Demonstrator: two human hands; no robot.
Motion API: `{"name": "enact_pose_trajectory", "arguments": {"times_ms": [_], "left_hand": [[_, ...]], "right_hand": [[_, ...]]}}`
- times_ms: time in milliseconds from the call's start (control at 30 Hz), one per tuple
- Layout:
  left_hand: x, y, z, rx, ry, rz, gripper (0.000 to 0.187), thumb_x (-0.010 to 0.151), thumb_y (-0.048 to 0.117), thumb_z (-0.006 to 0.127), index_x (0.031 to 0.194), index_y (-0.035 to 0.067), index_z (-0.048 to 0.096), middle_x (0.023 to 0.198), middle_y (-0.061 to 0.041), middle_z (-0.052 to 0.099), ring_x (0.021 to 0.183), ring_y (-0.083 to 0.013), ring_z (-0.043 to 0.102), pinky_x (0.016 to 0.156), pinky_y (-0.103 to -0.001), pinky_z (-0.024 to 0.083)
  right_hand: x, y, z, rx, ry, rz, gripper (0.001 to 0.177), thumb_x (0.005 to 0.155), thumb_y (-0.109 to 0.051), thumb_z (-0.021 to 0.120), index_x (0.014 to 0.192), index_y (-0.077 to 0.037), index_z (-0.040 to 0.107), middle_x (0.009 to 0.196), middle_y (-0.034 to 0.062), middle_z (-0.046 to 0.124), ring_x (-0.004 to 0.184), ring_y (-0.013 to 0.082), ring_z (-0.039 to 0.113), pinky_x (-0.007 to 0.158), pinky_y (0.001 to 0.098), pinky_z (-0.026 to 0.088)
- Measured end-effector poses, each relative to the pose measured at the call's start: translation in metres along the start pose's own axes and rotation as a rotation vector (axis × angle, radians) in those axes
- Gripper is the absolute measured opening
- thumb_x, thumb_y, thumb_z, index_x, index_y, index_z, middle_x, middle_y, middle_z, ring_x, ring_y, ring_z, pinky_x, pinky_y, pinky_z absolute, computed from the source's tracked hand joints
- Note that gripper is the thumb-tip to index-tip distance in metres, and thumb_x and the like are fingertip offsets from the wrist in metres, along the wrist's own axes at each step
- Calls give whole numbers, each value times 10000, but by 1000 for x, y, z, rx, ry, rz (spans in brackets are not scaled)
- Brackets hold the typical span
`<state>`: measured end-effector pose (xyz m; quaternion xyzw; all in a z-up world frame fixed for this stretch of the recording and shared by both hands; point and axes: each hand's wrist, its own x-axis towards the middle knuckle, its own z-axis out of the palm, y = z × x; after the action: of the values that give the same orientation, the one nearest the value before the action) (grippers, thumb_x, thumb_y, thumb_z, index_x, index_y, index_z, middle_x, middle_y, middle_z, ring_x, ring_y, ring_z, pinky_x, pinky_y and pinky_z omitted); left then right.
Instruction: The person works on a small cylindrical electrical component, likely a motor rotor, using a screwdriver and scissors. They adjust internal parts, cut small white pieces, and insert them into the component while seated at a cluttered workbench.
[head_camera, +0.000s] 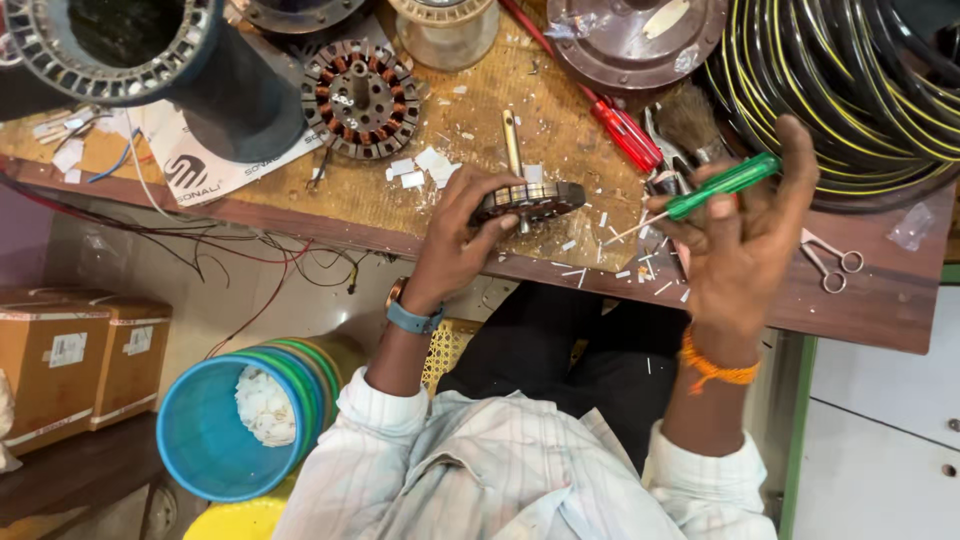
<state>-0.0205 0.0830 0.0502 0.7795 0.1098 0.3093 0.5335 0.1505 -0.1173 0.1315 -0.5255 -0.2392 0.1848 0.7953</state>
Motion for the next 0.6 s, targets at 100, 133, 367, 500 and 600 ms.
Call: {"name": "enact_pose_trajectory", "arguments": {"times_ms": [100,133,367,500,600], "left_hand": [[8,10,2,176,-3,115,335,984,139,716,1308,82,650,1117,-90,589,1068,-276,573,966,-418,486],[8,13,3,179,10,116,333,979,156,718,1299,86,655,1116,-92,593,1077,-280,577,975,-422,485],[9,17,10,182,108,124,373,852,185,825,1184,91,684,1084,-89,651,1060,-255,621,946,-401,520],[9,15,16,210,159,132,409,814,149,874,1171,86,684,1085,-80,665,1045,-243,646,912,-386,536],[9,14,20,211,194,143,417,798,177,901,1148,96,688,1053,-67,680,1008,-233,652,891,-387,537]], "right_hand": [[-12,12,18,133,244,101,828,935,-53,646,1617,-130,183,1148,187,707,1006,273,769,815,407,649],[-13,14,21,96,201,42,825,961,-34,666,1622,-133,182,1157,182,703,1018,274,765,847,409,651],[-22,43,37,-131,-53,-330,795,1093,90,743,1636,-156,217,1202,150,680,1075,282,755,992,411,666],[-25,59,31,-229,-106,-399,727,1068,120,722,1587,-153,292,1179,150,652,1070,270,742,978,390,661],[-25,60,32,-285,-128,-403,717,1031,123,742,1557,-141,332,1152,146,626,1061,251,734,925,351,645]]}}
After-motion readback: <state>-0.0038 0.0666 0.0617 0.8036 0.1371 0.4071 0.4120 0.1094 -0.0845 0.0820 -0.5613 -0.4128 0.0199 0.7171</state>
